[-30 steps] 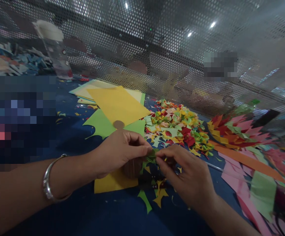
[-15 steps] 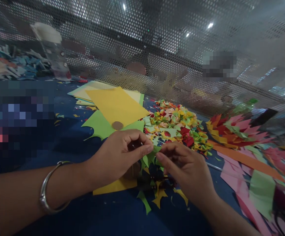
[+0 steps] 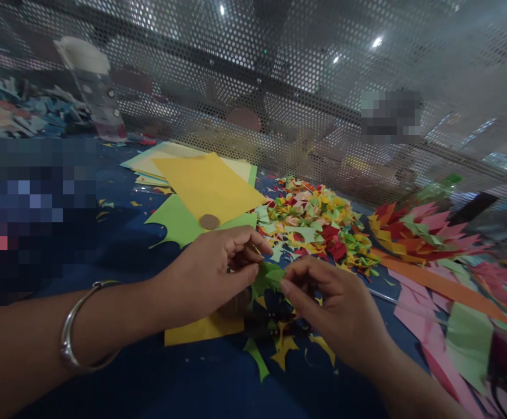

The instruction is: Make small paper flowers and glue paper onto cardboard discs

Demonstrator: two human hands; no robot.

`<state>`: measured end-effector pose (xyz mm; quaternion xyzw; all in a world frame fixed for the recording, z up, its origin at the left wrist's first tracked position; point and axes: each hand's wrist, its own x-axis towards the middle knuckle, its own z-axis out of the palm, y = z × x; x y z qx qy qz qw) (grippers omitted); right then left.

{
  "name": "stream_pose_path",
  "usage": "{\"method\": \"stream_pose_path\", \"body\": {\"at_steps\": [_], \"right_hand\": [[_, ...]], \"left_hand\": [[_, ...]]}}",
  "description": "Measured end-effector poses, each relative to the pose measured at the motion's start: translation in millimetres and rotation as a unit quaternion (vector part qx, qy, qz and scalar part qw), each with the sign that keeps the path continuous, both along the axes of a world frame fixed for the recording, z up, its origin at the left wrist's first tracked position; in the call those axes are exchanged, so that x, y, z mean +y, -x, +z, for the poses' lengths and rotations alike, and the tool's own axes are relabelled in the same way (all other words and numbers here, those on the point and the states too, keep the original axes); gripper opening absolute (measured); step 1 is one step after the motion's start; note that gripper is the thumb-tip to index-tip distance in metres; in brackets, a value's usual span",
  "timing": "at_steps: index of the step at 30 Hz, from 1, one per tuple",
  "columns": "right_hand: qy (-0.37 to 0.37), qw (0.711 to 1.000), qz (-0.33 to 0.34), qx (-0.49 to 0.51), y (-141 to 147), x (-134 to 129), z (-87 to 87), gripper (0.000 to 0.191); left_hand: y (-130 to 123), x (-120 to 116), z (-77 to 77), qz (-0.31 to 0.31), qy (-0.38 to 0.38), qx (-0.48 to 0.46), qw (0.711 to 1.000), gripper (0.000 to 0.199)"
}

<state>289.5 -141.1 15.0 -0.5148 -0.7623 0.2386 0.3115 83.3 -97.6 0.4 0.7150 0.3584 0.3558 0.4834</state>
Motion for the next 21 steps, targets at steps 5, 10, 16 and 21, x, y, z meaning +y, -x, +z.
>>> {"method": "stream_pose_path", "body": {"at_steps": [5, 10, 16, 21], "right_hand": [[0.029, 0.999, -0.003, -0.014, -0.6, 2.5, -1.0, 0.012], [0.075, 0.996, -0.03, 0.043, 0.4, 2.9, -2.1, 0.013], [0.124, 0.983, -0.044, 0.125, 2.0, 4.3, -6.5, 0.017], [0.121, 0.984, -0.047, 0.121, 2.3, 4.6, -5.6, 0.018]], "left_hand": [[0.5, 0.6, 0.2, -0.003, 0.011, 0.032, 0.999, 0.018], [-2.0, 0.9, -3.0, 0.008, 0.046, -0.036, 0.998, 0.018], [-6.8, -4.1, -2.8, 0.025, 0.07, -0.092, 0.993, 0.019], [-8.1, -5.0, -0.8, 0.021, 0.095, -0.097, 0.99, 0.016]]}}
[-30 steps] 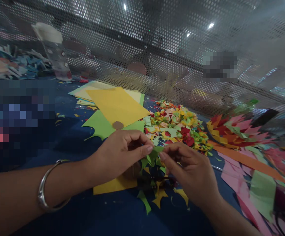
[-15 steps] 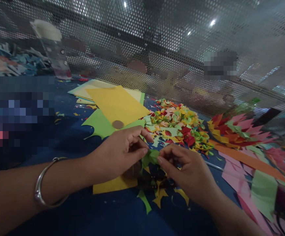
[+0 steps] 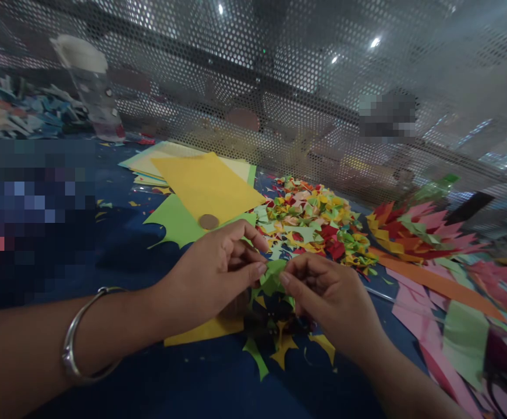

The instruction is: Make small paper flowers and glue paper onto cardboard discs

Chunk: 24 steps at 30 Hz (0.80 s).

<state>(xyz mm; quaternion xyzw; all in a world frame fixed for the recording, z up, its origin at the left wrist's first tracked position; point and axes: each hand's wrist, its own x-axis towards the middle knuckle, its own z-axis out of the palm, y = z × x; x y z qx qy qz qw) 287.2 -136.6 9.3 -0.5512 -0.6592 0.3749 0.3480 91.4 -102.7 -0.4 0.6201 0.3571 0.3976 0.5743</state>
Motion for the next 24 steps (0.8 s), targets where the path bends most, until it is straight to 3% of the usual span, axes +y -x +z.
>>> {"method": "stream_pose_path", "body": {"at_steps": [24], "right_hand": [[-0.02, 1.0, -0.004, 0.009, 3, 0, -0.7, 0.015]], "left_hand": [[-2, -8, 0.4, -0.026, 0.019, -0.056, 0.998, 0.02]]}}
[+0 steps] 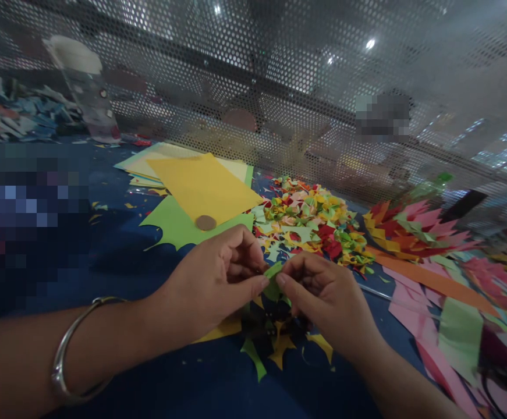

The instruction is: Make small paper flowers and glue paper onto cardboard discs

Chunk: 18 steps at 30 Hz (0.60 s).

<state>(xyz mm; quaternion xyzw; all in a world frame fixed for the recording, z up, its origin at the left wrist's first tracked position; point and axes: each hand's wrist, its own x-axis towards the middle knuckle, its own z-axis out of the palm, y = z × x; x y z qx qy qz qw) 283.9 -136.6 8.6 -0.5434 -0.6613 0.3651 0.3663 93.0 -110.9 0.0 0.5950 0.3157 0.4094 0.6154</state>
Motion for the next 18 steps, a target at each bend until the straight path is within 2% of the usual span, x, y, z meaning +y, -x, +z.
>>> {"method": "stream_pose_path", "body": {"at_steps": [9, 18], "right_hand": [[0.025, 0.999, 0.003, 0.027, -2.1, -0.1, -0.5, 0.016], [0.05, 0.997, -0.002, 0.057, -0.5, -1.4, 2.6, 0.022]], "left_hand": [[0.8, 0.0, -3.6, -0.015, 0.018, -0.015, 1.0, 0.022], [1.0, 1.6, 2.0, -0.003, 0.03, -0.005, 1.0, 0.025]]}}
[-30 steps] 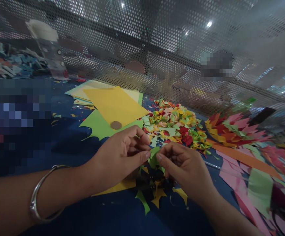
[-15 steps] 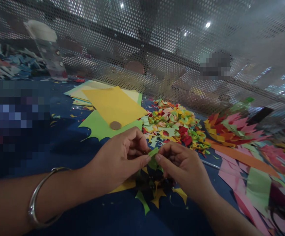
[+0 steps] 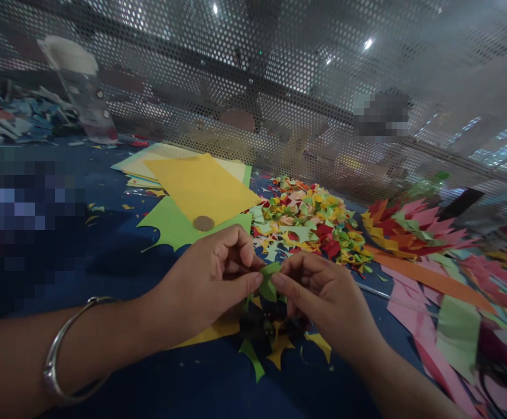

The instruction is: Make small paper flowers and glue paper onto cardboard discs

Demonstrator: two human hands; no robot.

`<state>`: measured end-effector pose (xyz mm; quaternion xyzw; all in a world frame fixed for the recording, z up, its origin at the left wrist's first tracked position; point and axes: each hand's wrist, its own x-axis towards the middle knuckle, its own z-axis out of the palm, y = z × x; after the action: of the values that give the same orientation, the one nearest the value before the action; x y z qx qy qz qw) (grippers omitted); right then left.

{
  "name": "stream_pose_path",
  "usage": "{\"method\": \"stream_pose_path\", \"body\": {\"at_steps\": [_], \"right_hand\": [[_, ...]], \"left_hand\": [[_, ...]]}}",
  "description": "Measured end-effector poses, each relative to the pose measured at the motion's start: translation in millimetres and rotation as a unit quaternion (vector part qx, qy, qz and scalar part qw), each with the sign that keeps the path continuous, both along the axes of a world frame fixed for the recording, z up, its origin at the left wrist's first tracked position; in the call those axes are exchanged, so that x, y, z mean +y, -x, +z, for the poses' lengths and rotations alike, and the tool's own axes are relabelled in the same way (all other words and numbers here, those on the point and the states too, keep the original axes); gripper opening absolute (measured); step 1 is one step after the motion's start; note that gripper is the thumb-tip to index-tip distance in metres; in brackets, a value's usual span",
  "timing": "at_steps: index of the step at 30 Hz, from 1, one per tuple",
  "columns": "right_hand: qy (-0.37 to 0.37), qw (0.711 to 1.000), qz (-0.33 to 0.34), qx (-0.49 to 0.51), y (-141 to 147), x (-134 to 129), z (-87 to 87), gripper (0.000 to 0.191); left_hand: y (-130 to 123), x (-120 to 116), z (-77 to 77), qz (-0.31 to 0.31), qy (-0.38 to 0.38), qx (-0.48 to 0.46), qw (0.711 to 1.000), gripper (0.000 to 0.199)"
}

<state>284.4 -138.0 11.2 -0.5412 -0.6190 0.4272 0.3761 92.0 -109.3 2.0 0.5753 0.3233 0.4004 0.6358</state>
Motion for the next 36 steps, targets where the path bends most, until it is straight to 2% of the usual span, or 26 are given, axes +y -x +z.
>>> {"method": "stream_pose_path", "body": {"at_steps": [7, 13, 27, 36], "right_hand": [[-0.022, 0.999, -0.045, 0.001, -3.4, 2.9, 2.7, 0.026], [-0.006, 1.0, -0.002, 0.009, -2.3, 3.9, -0.7, 0.024], [-0.012, 0.999, 0.03, -0.016, -2.7, 2.1, -3.2, 0.02], [-0.052, 0.997, 0.027, -0.051, -0.6, 0.7, -1.5, 0.016]], "left_hand": [[1.3, 4.1, 0.2, 0.039, 0.008, -0.001, 0.999, 0.028], [0.6, 5.1, -2.8, 0.031, 0.016, 0.004, 0.999, 0.029], [2.2, 2.1, -2.9, -0.024, 0.033, -0.01, 0.999, 0.027], [0.9, 1.5, 1.1, -0.013, -0.019, 0.024, 0.999, 0.026]]}}
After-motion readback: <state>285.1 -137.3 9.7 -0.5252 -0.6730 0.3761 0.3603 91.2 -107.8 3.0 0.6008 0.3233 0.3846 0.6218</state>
